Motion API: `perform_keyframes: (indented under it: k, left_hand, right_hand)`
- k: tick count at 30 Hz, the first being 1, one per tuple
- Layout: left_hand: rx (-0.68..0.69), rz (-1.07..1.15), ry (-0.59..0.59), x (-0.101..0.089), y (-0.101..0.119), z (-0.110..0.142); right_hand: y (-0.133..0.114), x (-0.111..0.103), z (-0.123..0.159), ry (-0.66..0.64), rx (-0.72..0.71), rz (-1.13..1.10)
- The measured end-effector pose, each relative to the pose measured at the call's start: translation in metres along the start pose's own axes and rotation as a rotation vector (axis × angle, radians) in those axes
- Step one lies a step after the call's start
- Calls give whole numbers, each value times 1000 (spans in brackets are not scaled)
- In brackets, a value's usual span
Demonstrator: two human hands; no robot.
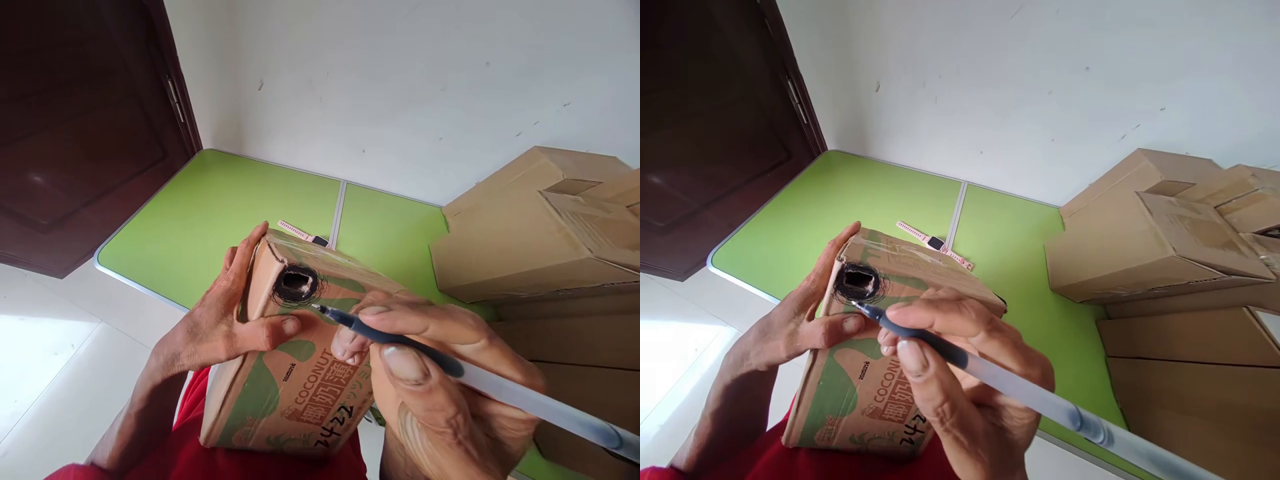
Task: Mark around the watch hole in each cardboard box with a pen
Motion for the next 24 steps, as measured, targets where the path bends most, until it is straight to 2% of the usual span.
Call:
perform_keyframes:
  k: [5,10,18,24]
  left_hand:
    - [-26,-35,28,1,2,-3]
    - [-60,-46,29,4,3,-2]
    - [-40,-88,44,4,1,0]
    - [-19,-75,34,5,6,-1]
  right_hand:
    - [-2,4,2,-100,-47,173]
    - [-10,10,1,-44,-53,282]
    - [-16,11,-3,-86,-62,324]
    - [-5,-1,5,44,-64,333]
Point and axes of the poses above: each hand's wrist, its own z-axis away from the middle knuckle, its own x-axis out of the palm, y = z × x, the point moved 3 cm from there along -z, towards the middle knuckle, and after that the axes turned 10 degrees about -y, right-handed, at the moved point
